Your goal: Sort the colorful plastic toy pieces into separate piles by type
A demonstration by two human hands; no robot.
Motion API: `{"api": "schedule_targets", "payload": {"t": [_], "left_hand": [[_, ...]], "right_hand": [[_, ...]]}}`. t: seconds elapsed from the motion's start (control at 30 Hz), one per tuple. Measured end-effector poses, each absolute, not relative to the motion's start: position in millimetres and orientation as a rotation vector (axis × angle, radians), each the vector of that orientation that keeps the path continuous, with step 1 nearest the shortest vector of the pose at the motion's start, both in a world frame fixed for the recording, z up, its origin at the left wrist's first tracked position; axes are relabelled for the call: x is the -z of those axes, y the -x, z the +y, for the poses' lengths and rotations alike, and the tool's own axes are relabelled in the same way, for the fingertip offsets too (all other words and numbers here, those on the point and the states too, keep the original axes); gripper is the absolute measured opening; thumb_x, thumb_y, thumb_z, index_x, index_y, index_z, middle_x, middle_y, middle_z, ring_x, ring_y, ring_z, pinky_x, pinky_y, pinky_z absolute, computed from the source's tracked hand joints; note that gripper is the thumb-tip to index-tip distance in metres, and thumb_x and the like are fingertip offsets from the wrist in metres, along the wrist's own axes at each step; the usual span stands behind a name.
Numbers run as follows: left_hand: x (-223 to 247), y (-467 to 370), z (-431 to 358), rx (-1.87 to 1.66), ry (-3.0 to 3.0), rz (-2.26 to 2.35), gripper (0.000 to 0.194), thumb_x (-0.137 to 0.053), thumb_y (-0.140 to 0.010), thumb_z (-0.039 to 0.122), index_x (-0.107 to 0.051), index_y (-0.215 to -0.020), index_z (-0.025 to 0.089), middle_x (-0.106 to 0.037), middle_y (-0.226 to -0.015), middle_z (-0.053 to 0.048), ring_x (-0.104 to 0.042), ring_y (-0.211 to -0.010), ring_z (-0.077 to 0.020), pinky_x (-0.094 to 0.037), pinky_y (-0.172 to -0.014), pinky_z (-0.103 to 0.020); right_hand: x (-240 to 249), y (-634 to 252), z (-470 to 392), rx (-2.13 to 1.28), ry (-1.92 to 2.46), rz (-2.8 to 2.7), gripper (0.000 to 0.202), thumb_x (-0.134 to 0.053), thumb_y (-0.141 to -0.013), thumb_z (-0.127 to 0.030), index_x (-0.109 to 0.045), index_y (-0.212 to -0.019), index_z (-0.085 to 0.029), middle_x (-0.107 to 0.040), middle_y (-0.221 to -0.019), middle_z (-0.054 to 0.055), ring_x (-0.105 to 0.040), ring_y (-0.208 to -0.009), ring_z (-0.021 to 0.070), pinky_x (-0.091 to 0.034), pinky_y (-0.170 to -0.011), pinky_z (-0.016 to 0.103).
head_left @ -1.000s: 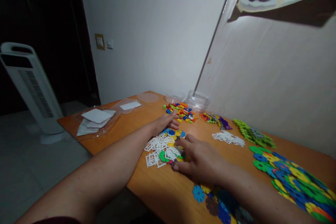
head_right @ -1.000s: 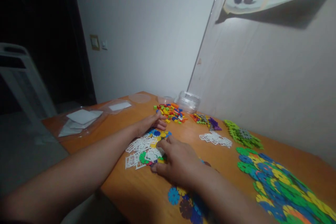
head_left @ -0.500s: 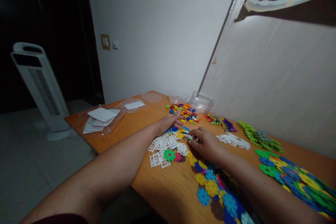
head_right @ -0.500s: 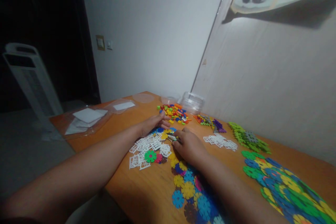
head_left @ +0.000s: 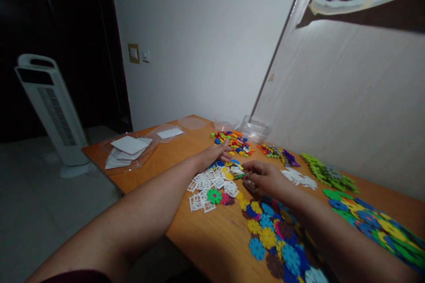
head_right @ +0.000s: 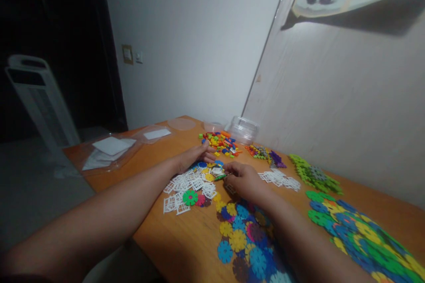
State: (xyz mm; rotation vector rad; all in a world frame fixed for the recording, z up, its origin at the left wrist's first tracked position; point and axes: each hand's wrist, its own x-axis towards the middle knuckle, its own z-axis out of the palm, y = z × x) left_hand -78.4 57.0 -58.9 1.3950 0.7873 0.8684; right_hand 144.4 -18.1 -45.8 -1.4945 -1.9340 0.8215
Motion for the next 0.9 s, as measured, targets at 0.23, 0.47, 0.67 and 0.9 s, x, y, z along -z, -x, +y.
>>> {"api": "schedule_targets", "payload": {"t": [0.23, 0.47, 0.67, 0.9], "left_hand": [[58, 78, 56, -0.884, -1.396, 0.802, 0.086, -0.045, -0.079, 0.082, -0.066, -0.123, 0.011, -0.071, -0.107, -0.017, -0.066, -0.102, -0.0265, -0.047, -0.096, -0.036], [55, 79, 53, -0.873, -1.416, 0.802, 0.086, -0.044, -0.080, 0.082, -0.065, -0.124, 0.012, -0.071, -0.111, -0.017, -0.066, -0.105, -0.0270, -0.046, -0.097, -0.037], [54, 79, 53, -0.865, -1.419, 0.802, 0.089, -0.044, -0.079, 0.083, -0.064, -0.125, 0.010, -0.071, -0.110, -0.018, -0.067, -0.104, -0.0269, -0.046, -0.097, -0.036], [54, 80, 52, -0.858, -1.405, 0.785, 0.090, -0.045, -0.077, 0.084, -0.063, -0.127, 0.011, -0.070, -0.114, -0.017, -0.066, -0.106, -0.0268, -0.047, -0.095, -0.035]], "right_hand": [[31, -163, -24, -0.725, 1.599, -1.825, 0.010, -0.059, -0.069, -0.026, -0.060, -0.076, -0.019, -0.061, -0.066, -0.001, -0.054, -0.060, 0.0126, -0.042, -0.055, 0.023], [34, -162, -34, -0.849, 1.724, -1.958, 0.018, -0.071, -0.067, -0.027, -0.064, -0.082, -0.021, -0.065, -0.064, 0.000, -0.056, -0.056, 0.0133, -0.039, -0.050, 0.023], [31, -160, -30, -0.600, 1.829, -2.134, 0.021, -0.074, -0.068, -0.034, -0.061, -0.076, -0.020, -0.065, -0.069, 0.000, -0.055, -0.060, 0.0128, -0.035, -0.050, 0.022], [35, -153, -30, -0.729, 1.891, -2.000, 0.019, -0.071, -0.065, -0.026, -0.056, -0.076, -0.021, -0.062, -0.064, -0.002, -0.054, -0.056, 0.0117, -0.033, -0.046, 0.021]]}}
